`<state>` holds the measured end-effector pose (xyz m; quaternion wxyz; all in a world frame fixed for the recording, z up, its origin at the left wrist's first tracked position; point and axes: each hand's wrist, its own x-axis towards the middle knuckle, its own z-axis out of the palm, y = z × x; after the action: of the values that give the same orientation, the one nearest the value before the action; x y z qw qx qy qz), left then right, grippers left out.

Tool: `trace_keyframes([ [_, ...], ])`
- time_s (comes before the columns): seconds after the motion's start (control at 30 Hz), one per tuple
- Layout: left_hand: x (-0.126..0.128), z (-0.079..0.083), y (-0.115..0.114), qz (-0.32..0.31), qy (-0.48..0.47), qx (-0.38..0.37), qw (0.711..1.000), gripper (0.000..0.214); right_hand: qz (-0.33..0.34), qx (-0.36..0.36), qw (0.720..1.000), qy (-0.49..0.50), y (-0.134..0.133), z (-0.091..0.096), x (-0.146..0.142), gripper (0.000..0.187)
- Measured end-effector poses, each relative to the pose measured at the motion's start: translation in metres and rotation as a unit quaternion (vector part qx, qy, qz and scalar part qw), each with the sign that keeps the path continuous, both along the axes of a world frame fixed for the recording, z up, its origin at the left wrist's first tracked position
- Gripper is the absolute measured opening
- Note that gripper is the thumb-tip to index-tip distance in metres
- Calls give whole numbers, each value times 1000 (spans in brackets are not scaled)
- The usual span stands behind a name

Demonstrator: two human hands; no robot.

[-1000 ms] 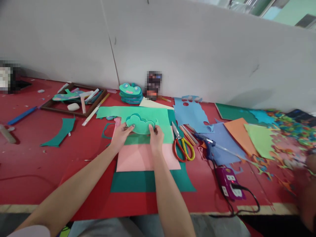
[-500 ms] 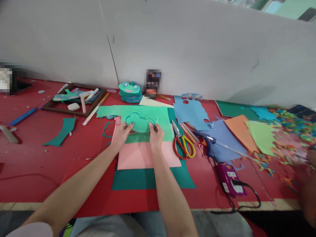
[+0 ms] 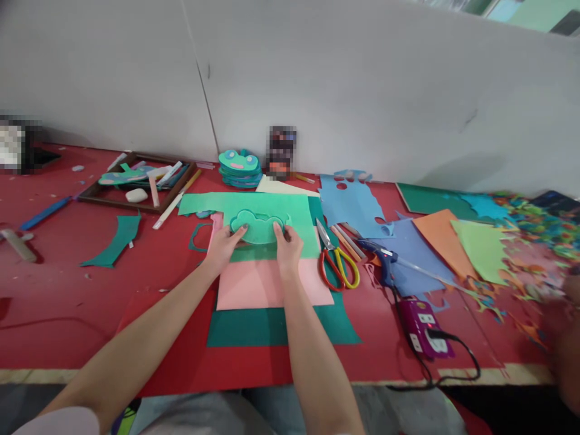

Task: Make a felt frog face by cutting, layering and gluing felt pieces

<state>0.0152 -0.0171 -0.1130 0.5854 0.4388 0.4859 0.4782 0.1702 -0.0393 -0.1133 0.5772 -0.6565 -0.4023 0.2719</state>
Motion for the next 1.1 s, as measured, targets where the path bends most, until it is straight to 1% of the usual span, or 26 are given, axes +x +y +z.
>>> trace_keyframes([
  [0.13, 0, -2, -1, 13, 14, 15, 1000, 44, 25, 3, 999, -25, -2, 2, -1, 47],
  [0.27, 0, -2, -1, 16, 23, 17, 999, 44, 25, 5, 999, -41, -3, 1, -1, 50],
  [0.6, 1, -7, 1, 3, -10, 25, 1000, 44, 14, 4, 1000, 3, -2, 1, -2, 41],
  [0.83, 1, -1, -1, 9, -14, 17, 1000, 46, 7, 5, 1000, 8, -1, -1, -1, 45],
  [0.93, 1, 2, -1, 3, 6, 24, 1000, 49, 4, 13, 1000, 14, -2, 2, -2, 46],
  [1.0, 0, 2, -1, -1, 13, 24, 1000, 49, 16, 18, 999, 29, -3, 5, -3, 44],
  [1.1, 1, 2, -1, 0, -7, 23, 1000, 47, 64, 7, 995, 72, -4, 9, -6, 38],
])
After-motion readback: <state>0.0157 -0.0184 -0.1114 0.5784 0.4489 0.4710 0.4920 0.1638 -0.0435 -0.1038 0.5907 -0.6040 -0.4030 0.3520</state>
